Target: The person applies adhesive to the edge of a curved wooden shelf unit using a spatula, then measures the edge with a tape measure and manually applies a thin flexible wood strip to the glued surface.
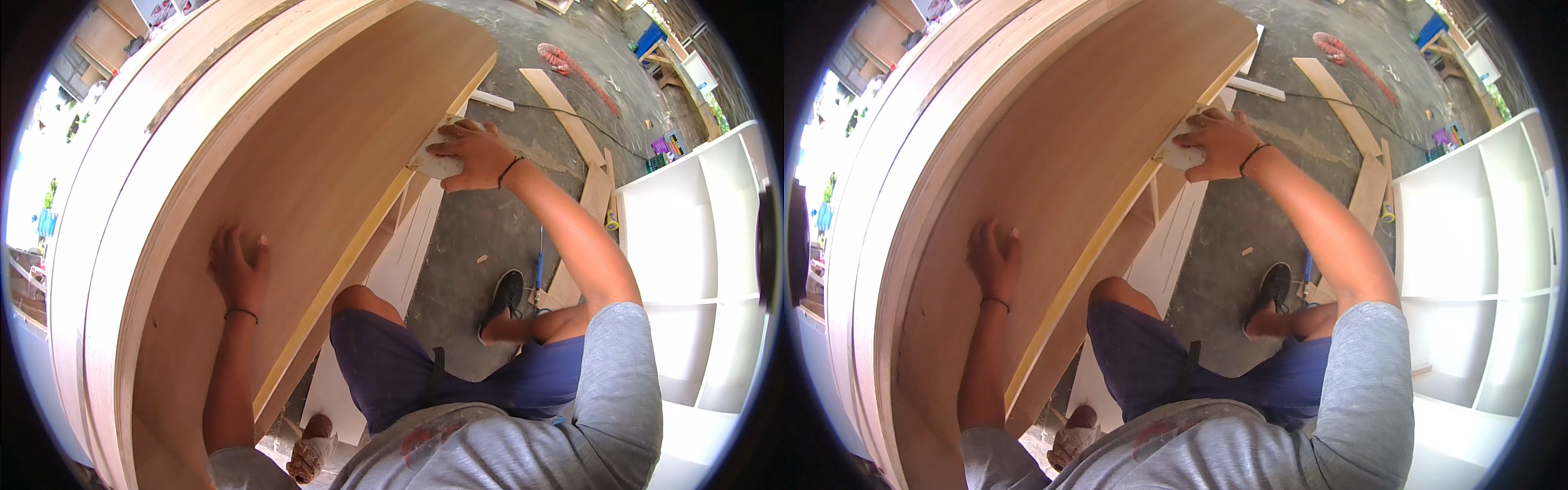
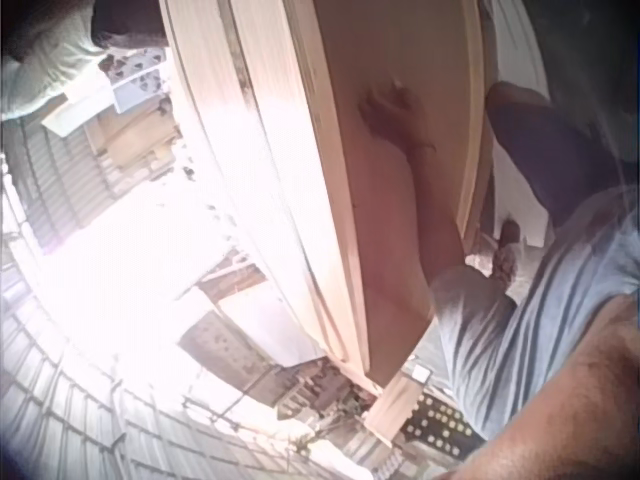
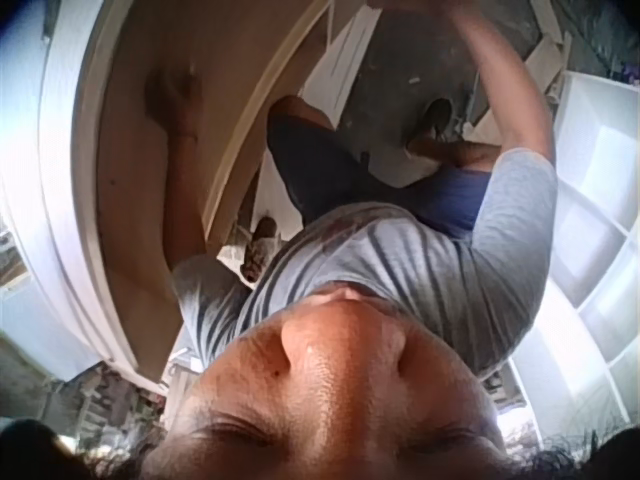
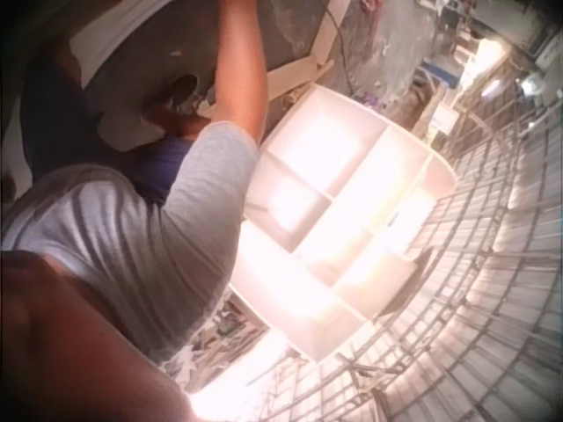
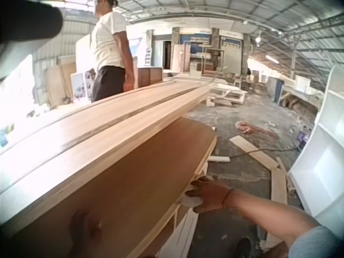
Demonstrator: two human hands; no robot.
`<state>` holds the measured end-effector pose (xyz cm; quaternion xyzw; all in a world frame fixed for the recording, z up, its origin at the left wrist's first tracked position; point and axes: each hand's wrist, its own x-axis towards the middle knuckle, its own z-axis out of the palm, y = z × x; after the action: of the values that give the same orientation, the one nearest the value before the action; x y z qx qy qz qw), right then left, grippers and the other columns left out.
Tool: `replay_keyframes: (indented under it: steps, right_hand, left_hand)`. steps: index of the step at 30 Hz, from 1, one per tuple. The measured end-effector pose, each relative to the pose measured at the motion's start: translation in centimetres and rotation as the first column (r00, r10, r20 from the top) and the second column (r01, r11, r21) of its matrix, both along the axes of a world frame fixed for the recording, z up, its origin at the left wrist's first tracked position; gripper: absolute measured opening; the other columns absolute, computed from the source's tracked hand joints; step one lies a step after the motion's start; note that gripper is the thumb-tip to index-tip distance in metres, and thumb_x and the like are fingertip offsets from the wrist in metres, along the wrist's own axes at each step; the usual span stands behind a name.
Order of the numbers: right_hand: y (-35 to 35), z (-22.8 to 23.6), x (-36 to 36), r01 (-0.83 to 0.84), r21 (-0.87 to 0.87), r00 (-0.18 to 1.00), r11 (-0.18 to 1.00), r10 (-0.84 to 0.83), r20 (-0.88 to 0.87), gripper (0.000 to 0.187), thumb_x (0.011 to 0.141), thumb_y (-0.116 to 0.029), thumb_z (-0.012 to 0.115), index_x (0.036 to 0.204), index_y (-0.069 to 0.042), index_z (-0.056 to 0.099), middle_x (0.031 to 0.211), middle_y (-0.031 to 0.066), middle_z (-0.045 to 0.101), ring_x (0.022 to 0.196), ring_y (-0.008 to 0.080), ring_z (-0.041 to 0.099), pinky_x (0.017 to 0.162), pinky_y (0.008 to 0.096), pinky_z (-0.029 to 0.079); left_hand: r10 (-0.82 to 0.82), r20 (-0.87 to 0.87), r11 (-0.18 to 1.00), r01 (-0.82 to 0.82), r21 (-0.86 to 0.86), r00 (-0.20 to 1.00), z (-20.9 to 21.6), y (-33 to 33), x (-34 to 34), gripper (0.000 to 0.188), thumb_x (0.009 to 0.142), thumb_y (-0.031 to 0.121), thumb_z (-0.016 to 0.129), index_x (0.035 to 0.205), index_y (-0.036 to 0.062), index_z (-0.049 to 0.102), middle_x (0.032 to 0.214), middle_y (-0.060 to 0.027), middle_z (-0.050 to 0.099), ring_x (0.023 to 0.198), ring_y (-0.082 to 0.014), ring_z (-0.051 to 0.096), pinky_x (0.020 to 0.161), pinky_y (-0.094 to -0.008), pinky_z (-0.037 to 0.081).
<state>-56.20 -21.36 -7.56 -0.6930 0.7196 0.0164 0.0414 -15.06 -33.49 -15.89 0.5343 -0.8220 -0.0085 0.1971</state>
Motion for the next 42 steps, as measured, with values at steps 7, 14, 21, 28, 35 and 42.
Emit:
replay_keyframes:
  steps: [7, 14, 21, 28, 35, 42]
  right_hand:
    - [-2.0, 3.3, -1.2, -0.008, 0.278, 0.999, 0.961, -0.001, 0.032, 0.064, 0.064, -0.045, 0.068, 0.124, -0.024, 0.062, 0.138, 0.0098, 0.047, 0.132, 0.0288, 0.036, 0.102, 0.0628, 0.025]
    - [-1.9, 1.1, -4.0, 0.014, 0.126, 1.0, 0.992, -0.017, 0.022, 0.062, 0.067, -0.049, 0.065, 0.125, -0.024, 0.062, 0.139, 0.0065, 0.046, 0.134, 0.0277, 0.035, 0.102, 0.0652, 0.024]
    - [-1.6, 2.4, -6.0, 0.023, 0.229, 1.0, 0.973, -0.019, -0.019, 0.062, 0.066, -0.047, 0.068, 0.123, -0.024, 0.063, 0.136, 0.0111, 0.049, 0.132, 0.0285, 0.037, 0.101, 0.0525, 0.03]
    - [-3.6, 0.1, -9.8, 0.0, 0.086, 1.0, 0.996, -0.002, 0.023, 0.063, 0.067, -0.047, 0.066, 0.125, -0.024, 0.061, 0.14, 0.0073, 0.045, 0.134, 0.0279, 0.034, 0.1, 0.0636, 0.028]
    - [-2.5, 1.7, -9.9, 0.046, 0.319, 0.998, 0.947, -0.06, 0.032, 0.062, 0.068, -0.045, 0.067, 0.125, -0.02, 0.061, 0.129, 0.0101, 0.054, 0.127, 0.029, 0.043, 0.101, 0.0546, 0.032]
    - [6.7, -2.9, -12.7, 0.201, 0.14, -0.141, 0.969, -0.113, 0.984, 0.064, 0.085, -0.053, 0.052, 0.136, -0.014, 0.048, 0.129, 0.0122, 0.055, 0.122, 0.0317, 0.05, 0.095, 0.0536, 0.043]
  left_hand:
    - [0.026, 0.002, 0.998, -0.026, 0.055, 1.0, 0.8, 0.2, 0.1, 0.049, 0.085, 0.035, 0.063, 0.124, 0.009, 0.05, 0.137, -0.0131, 0.043, 0.129, -0.0318, 0.037, 0.098, -0.0548, 0.03]
    - [-0.001, -0.012, 1.0, 0.001, -0.002, 1.0, 0.1, 0.2, 0.1, 0.047, 0.085, 0.033, 0.063, 0.123, 0.0089, 0.05, 0.137, -0.0116, 0.044, 0.128, -0.0311, 0.038, 0.098, -0.0519, 0.03]
    - [0.044, 0.012, 0.999, -0.044, 0.017, 0.999, 0.8, 0.7, -0.4, 0.043, 0.085, 0.031, 0.062, 0.121, 0.0096, 0.05, 0.135, -0.0092, 0.045, 0.128, -0.0302, 0.038, 0.097, -0.0507, 0.031]
    - [0.055, 0.033, 0.998, -0.055, -0.003, 0.998, 0.7, 0.8, -0.3, 0.042, 0.087, 0.031, 0.061, 0.122, 0.0104, 0.05, 0.135, -0.0122, 0.046, 0.128, -0.0304, 0.039, 0.099, -0.0529, 0.031]
    - [0.048, 0.045, 0.999, -0.049, 0.016, 0.998, 0.1, 0.4, 0.3, 0.045, 0.085, 0.034, 0.062, 0.121, 0.0086, 0.05, 0.135, -0.0118, 0.045, 0.127, -0.0313, 0.039, 0.097, -0.0525, 0.033]
    - [0.049, 0.021, 0.999, -0.049, -0.004, 0.999, 0.5, 0.7, -0.6, 0.045, 0.086, 0.035, 0.06, 0.12, 0.0082, 0.051, 0.134, -0.0126, 0.046, 0.126, -0.0317, 0.039, 0.096, -0.0532, 0.033]
